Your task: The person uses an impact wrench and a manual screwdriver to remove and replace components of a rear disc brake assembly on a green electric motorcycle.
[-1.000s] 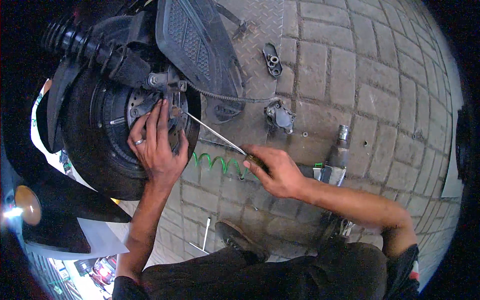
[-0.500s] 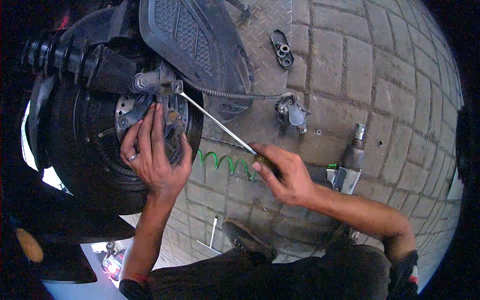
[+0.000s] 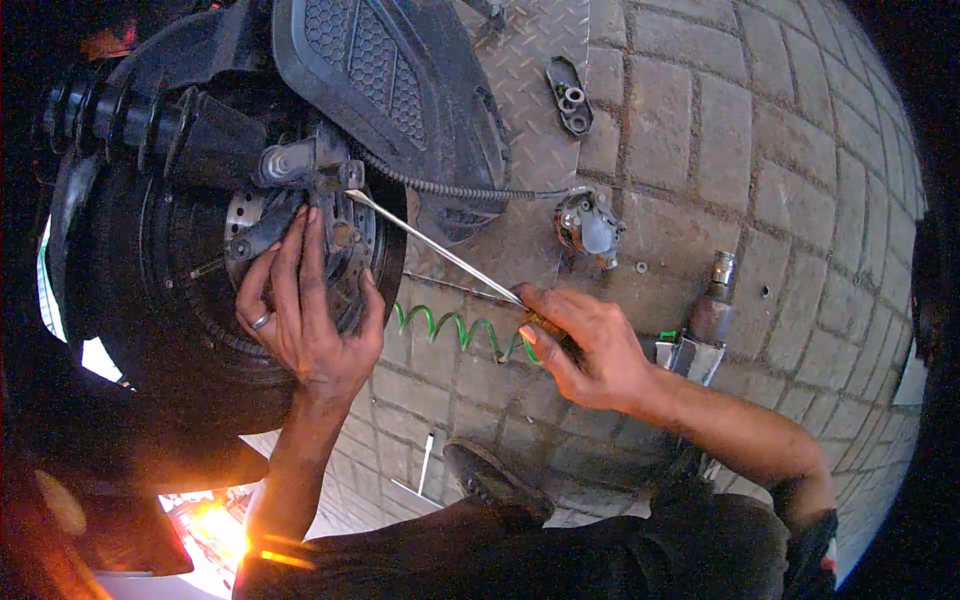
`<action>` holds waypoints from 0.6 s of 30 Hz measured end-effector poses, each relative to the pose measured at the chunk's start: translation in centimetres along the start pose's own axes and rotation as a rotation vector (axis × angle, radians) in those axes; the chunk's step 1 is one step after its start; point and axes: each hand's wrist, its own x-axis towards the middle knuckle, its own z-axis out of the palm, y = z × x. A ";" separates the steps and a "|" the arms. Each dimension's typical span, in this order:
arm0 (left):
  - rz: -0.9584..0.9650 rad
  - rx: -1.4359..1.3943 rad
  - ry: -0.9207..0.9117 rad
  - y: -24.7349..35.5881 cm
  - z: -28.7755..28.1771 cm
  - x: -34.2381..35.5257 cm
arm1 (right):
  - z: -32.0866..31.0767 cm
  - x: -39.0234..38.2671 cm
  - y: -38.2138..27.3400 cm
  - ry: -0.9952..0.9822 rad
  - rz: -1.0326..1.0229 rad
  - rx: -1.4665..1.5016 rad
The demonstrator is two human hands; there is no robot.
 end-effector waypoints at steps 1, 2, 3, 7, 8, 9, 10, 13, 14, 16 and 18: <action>0.001 0.003 -0.002 0.0 -0.1 0.0 | -0.3 0.1 0.1 0.003 -0.016 -0.013; 0.003 0.005 -0.003 0.0 -0.2 0.1 | -0.5 0.2 0.1 0.006 -0.033 -0.026; 0.003 0.007 -0.006 0.0 -0.1 0.1 | -0.6 0.3 0.1 0.005 -0.022 -0.024; 0.006 0.016 -0.013 0.0 0.0 0.0 | -0.9 0.7 0.4 0.004 -0.032 -0.072; 0.005 0.016 -0.015 0.0 -0.1 0.0 | -1.1 0.9 0.6 0.005 -0.048 -0.097; 0.004 0.016 -0.017 -0.1 -0.1 0.0 | -1.7 1.2 0.6 -0.026 -0.056 -0.150; 0.008 0.013 -0.006 -0.1 0.0 0.0 | -2.6 1.6 0.5 -0.057 -0.063 -0.200; 0.015 0.008 0.023 -0.2 0.4 -0.1 | -5.6 3.8 0.4 -0.107 -0.114 -0.366; 0.016 0.017 0.031 -0.2 0.2 0.0 | -6.5 4.8 0.6 -0.121 -0.141 -0.401; 0.015 0.016 0.046 0.0 0.2 0.1 | -6.8 5.7 1.6 -0.099 -0.204 -0.465; 0.011 0.027 0.044 0.0 0.1 0.0 | -4.2 4.7 3.1 -0.105 -0.172 -0.388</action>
